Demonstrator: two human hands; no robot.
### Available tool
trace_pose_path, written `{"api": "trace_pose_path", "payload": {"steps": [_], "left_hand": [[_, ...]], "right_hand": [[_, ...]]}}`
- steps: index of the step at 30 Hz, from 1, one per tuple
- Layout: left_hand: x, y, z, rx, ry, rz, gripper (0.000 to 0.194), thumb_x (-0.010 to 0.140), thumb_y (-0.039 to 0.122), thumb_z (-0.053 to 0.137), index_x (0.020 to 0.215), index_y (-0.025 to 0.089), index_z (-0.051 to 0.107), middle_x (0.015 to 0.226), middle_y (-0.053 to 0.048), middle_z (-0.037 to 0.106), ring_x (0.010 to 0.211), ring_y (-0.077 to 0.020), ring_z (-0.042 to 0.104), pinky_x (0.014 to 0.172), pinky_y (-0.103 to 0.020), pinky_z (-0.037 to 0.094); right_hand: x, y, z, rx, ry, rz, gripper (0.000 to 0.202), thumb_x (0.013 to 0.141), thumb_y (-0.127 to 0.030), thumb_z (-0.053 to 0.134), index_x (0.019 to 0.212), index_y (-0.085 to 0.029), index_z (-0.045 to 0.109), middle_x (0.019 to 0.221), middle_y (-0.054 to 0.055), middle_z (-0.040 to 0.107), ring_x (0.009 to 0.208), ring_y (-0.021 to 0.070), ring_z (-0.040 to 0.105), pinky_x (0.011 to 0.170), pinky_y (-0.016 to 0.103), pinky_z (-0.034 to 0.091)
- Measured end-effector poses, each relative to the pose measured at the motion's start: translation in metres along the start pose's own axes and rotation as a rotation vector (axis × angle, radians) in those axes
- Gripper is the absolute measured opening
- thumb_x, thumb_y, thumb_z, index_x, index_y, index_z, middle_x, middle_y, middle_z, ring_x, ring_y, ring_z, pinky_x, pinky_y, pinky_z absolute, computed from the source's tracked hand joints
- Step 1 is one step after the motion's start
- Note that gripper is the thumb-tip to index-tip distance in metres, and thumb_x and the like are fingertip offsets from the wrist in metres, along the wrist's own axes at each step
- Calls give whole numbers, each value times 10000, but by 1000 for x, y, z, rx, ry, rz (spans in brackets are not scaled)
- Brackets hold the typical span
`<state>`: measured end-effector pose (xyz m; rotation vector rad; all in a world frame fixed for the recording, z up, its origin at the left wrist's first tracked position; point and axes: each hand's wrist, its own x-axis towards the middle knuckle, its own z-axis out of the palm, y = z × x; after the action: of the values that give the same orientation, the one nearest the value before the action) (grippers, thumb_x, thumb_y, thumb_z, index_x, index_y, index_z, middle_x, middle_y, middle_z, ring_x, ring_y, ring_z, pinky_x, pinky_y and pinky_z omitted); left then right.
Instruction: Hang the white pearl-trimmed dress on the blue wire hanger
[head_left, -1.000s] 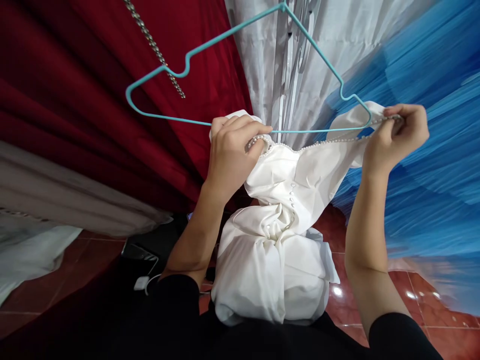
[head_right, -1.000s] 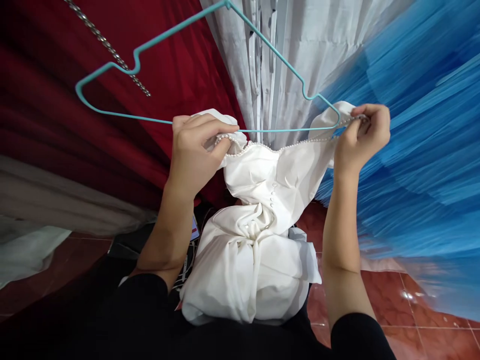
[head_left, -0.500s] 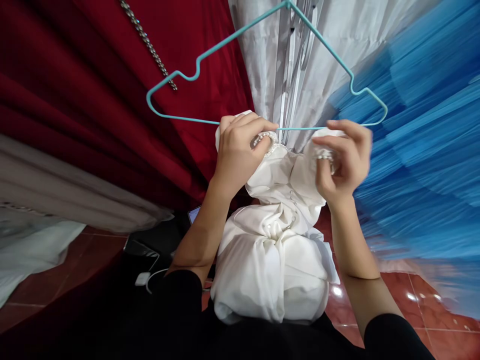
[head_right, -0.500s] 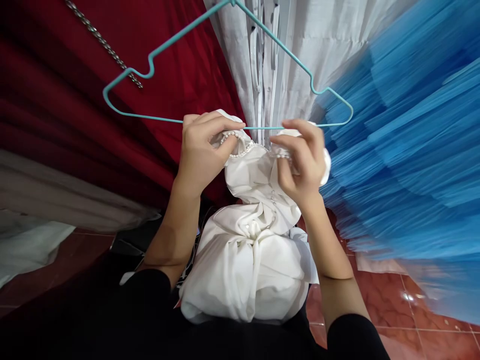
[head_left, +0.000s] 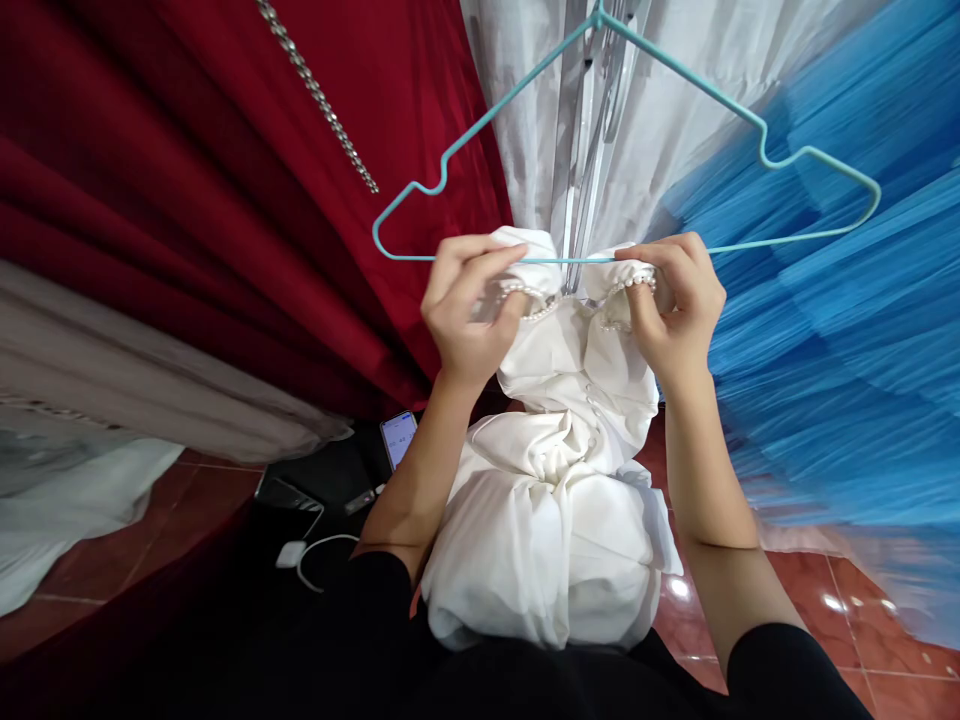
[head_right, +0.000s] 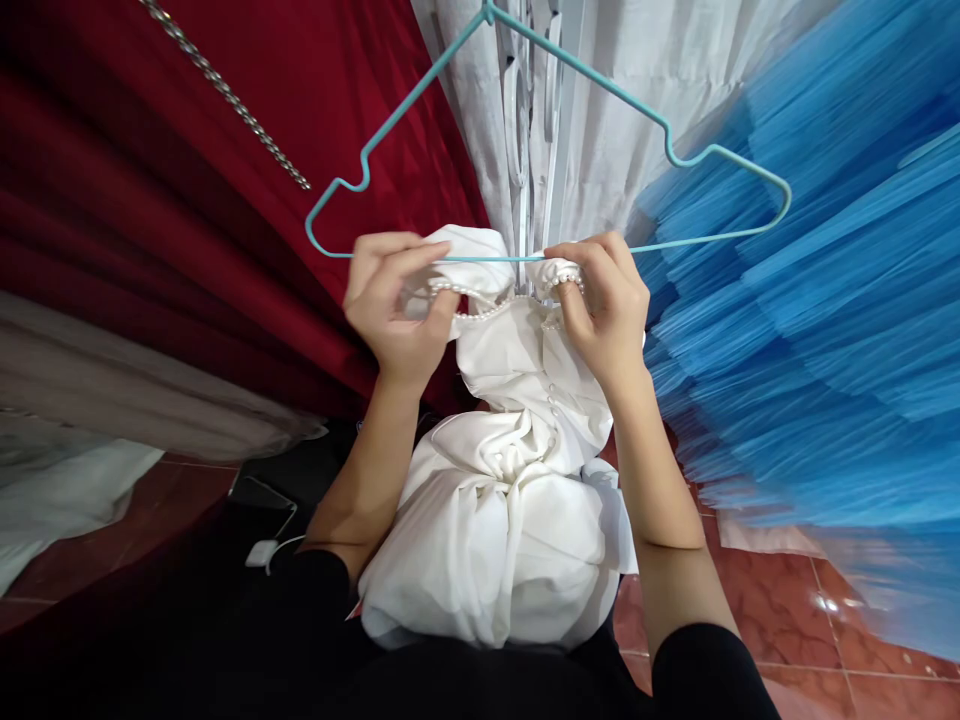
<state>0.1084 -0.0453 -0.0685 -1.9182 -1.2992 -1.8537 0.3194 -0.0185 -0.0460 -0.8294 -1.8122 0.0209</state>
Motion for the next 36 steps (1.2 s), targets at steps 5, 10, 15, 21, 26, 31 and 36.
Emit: {"api": "trace_pose_path", "payload": {"steps": [5,10,15,21,26,31,36], "left_hand": [[-20,-42,-22,33,364,-136,211,778,87,529,967,170,570,879,-33,514,776,-142,521,725,-333,458],[-3,-66,-48,-22,491,-299,279,682,-77,446,820,164,427,804,5,402,695,-101,439,662,-253,391],[44,-61,-63,3,492,-210,354,635,-184,402,767,145,414,766,34,370,660,-73,391,642,-204,345],[86,-40,-55,94,276,-91,323,645,-198,435,758,86,539,728,36,431,651,-53,415,616,-171,327],[96,-39,-38,203,169,15,374,610,-228,523,719,128,562,750,24,484,653,-62,449,575,-225,383],[96,-35,-22,198,109,108,408,623,-217,569,772,160,607,776,23,570,798,-101,547,709,-254,489],[73,-6,-7,-6,111,254,410,708,-129,578,951,196,625,932,-16,614,930,-167,582,847,-336,501]], "right_hand": [[3,2,2,5,22,9,186,938,-315,498,1016,-278,663,891,44,584,857,186,588,817,423,545],[2,8,5,31,12,24,197,945,-295,473,1024,-272,652,906,40,564,885,184,579,857,436,538],[0,10,3,19,-19,59,208,946,-310,463,1028,-271,651,906,41,554,913,187,573,902,461,534],[-3,2,1,2,-6,45,196,947,-294,471,1025,-276,649,888,37,545,847,164,550,800,411,544],[-3,-2,3,-8,24,39,164,932,-285,492,1004,-297,638,862,39,541,808,163,541,742,389,534],[-4,4,7,8,14,47,222,956,-342,444,1009,-260,644,863,38,523,846,177,557,816,445,557],[-6,10,13,34,10,74,232,958,-359,432,1016,-268,638,885,47,531,908,200,563,903,488,538]]}}
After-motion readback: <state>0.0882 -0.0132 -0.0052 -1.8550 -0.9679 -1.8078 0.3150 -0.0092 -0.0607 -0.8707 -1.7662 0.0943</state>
